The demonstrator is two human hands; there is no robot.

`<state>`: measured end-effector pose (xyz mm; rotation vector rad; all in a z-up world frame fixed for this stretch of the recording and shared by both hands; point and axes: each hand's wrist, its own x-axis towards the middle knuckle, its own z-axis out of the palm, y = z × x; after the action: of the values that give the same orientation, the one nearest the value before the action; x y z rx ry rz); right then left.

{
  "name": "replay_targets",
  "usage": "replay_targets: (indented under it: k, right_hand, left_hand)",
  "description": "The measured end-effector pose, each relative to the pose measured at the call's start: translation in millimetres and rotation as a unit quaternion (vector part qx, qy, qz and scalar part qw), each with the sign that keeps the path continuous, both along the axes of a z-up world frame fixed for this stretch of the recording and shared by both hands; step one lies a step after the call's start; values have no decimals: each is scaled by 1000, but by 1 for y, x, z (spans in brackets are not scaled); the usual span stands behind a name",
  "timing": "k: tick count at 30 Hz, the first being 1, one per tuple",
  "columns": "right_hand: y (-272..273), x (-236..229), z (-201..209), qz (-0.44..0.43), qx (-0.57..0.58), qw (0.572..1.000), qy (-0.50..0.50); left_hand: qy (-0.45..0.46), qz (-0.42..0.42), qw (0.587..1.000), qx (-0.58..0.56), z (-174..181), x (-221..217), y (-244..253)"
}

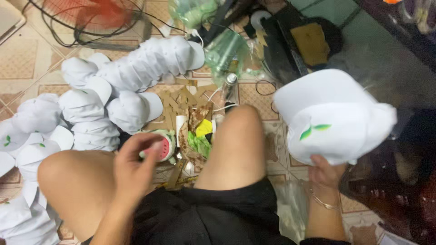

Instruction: The person sits on the floor and processes white baseball caps. They stuff each cap with a plush toy, use a hairdryer to heat the front logo, spray the cap with an aerosol can, and then wipe the interior with a cloth. The finished caps are placed in a pile.

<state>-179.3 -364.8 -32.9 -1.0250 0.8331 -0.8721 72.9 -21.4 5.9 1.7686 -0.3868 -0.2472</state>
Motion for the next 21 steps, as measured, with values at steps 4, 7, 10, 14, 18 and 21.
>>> replay_targets:
  k: [4,7,10,14,18,21]
  right_hand:
    - [49,42,59,150,-206,967,-3]
    - [84,82,53,250,-289,924,-23]
    - [105,104,30,252,-96,963,-20]
    - [112,111,-15,205,-9,974,94]
    - [101,115,-51,118,70,967,216]
    - [102,95,-57,23,-211,889,406]
  left_hand:
    - [-284,-104,953,-35,50,-2,-52]
    - [-212,-55,973,-75,50,-5,-77]
    - [-43,-3,999,-1,10,9,-87]
    - [-77,16,995,66,-85,15,-100]
    - [86,-83,993,-5,-156,18,-109]
    - [245,-116,962,-39,-163,-1,-107]
